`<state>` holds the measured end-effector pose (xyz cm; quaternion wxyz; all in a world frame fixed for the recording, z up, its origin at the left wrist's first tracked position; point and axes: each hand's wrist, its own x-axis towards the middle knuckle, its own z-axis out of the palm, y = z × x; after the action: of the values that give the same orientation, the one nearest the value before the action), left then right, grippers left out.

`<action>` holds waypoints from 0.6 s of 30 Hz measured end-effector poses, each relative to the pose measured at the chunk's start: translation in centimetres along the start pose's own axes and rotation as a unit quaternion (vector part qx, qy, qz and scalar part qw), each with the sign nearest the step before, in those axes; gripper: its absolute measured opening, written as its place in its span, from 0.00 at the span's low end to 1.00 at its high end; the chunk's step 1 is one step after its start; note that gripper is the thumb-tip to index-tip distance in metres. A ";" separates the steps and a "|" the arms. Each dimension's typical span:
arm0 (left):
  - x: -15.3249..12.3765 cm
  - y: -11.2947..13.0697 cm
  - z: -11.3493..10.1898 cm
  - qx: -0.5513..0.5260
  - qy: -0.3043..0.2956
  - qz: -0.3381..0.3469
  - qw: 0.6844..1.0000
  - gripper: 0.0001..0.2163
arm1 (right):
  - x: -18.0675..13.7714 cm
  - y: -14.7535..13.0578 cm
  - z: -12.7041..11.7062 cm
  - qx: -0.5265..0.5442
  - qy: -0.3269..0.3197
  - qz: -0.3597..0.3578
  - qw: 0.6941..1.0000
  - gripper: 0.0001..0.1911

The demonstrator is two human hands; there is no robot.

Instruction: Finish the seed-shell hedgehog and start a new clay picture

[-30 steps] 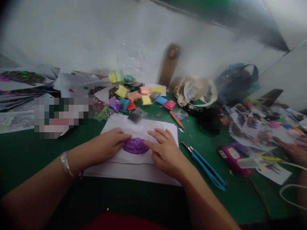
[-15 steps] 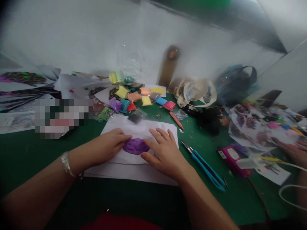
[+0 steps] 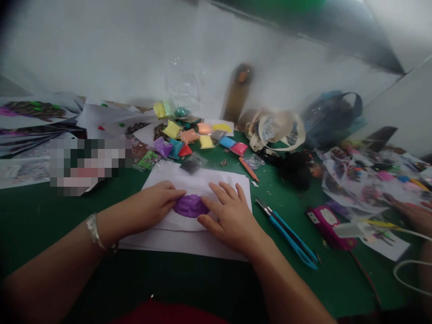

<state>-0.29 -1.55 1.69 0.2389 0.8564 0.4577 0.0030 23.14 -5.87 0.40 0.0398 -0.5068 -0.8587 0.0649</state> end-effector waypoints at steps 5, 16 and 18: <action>0.1 -0.1 0.2 0.003 0.005 0.014 1.000 0.18 | 0.3 -0.9 0.2 -0.028 -0.010 0.007 1.000 0.25; 0.0 0.1 0.0 0.001 -0.002 0.010 1.000 0.18 | -0.1 0.4 -0.2 0.028 0.018 0.032 0.999 0.22; 0.1 0.0 0.1 0.004 0.003 0.009 1.000 0.18 | -0.1 0.3 -0.1 0.018 0.002 0.020 1.000 0.21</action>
<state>-0.25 -1.53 1.62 0.2341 0.8616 0.4504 0.0054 23.40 -5.79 0.42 0.0493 -0.5231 -0.8470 0.0804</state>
